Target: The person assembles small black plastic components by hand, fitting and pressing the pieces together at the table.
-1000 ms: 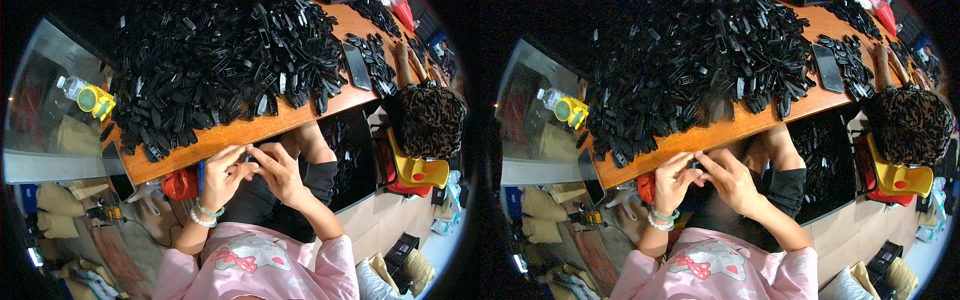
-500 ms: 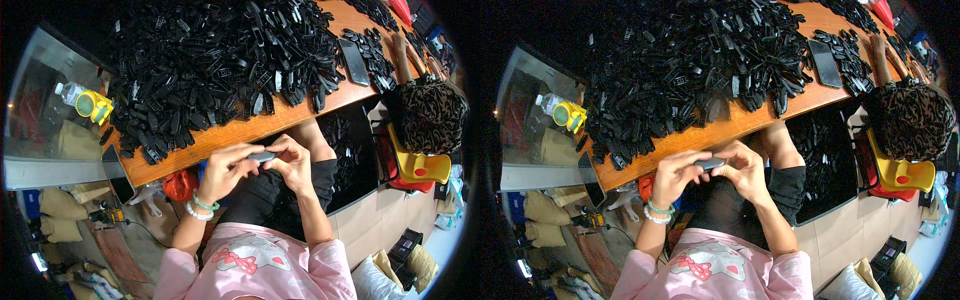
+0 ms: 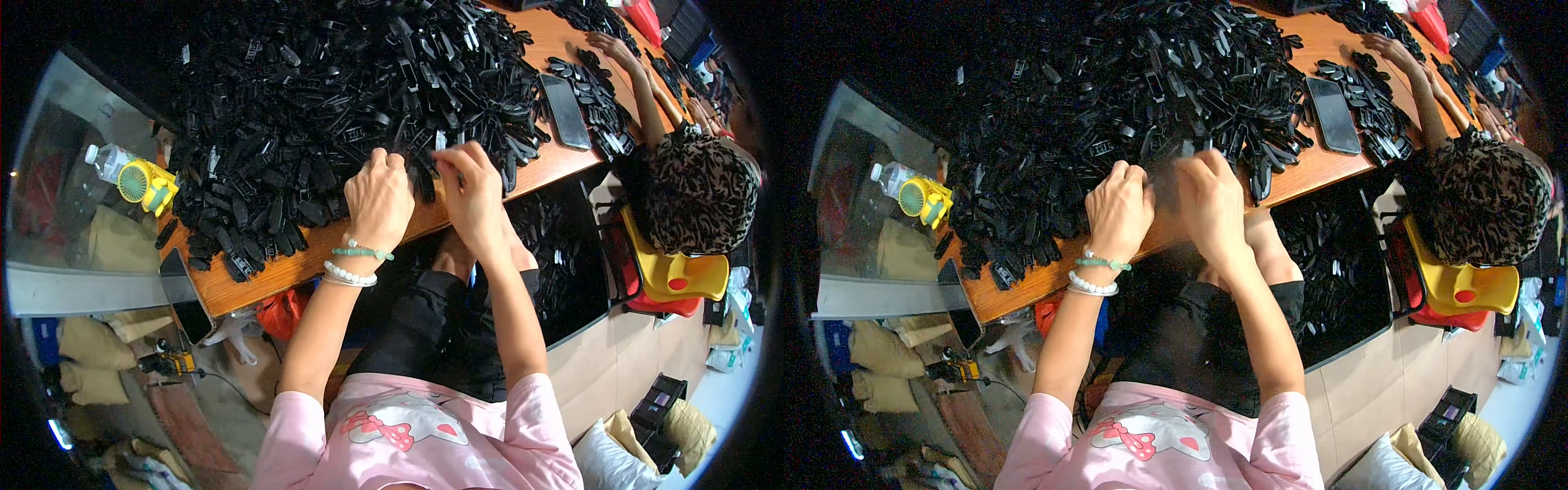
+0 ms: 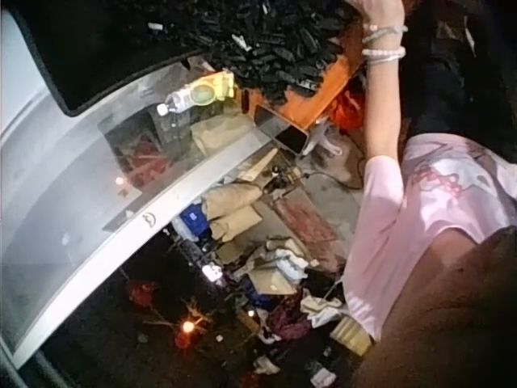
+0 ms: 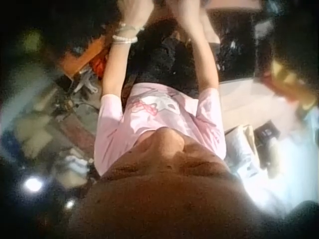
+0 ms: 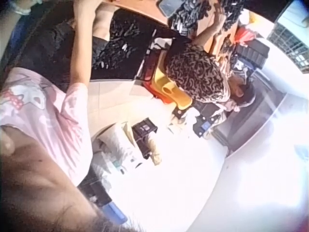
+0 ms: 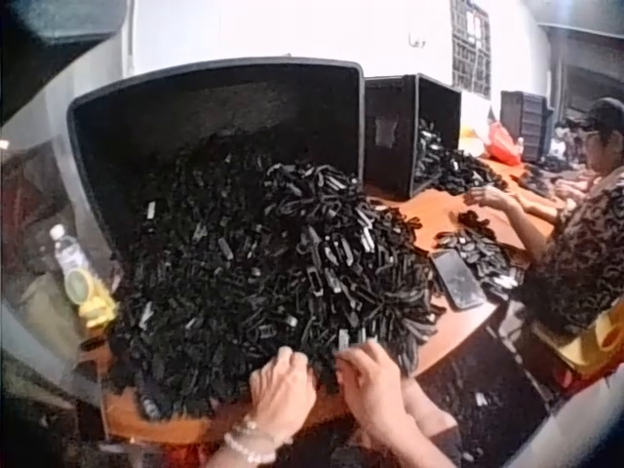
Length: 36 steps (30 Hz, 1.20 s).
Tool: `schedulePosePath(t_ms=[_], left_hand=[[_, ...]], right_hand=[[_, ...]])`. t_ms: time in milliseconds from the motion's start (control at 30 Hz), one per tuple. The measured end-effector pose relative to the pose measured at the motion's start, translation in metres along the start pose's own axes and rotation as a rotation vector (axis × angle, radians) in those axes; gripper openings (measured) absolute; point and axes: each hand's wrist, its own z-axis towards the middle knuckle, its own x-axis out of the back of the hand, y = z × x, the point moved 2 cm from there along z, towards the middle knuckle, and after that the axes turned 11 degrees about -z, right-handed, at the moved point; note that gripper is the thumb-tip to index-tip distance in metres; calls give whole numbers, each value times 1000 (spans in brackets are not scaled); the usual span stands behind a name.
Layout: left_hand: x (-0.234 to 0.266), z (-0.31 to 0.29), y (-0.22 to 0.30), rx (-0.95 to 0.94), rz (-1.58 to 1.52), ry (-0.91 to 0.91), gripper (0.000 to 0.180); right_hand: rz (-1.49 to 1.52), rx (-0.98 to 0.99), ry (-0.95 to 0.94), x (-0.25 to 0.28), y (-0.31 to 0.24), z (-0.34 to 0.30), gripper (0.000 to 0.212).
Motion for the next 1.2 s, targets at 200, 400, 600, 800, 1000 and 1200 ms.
schedulePosePath(t_ms=[200,400,600,800,1000,1200], left_hand=[[17,-14,1,35,-88,86,13],[37,-50,-8,252,-696,192,21],[43,-81,-28,365,-1085,120,21],[47,-89,-13,460,-1381,-93,24],[64,-90,-5,185,-973,-16,37],[84,-84,2,-90,-718,0,27]], right_hand=[[-327,387,3,-31,-7,44,25],[-572,520,-111,-28,-12,50,14],[-240,459,-55,-3,-17,20,17],[429,61,-359,16,-42,-25,41],[365,184,-525,33,-53,-45,38],[274,308,-444,30,-54,-58,42]])
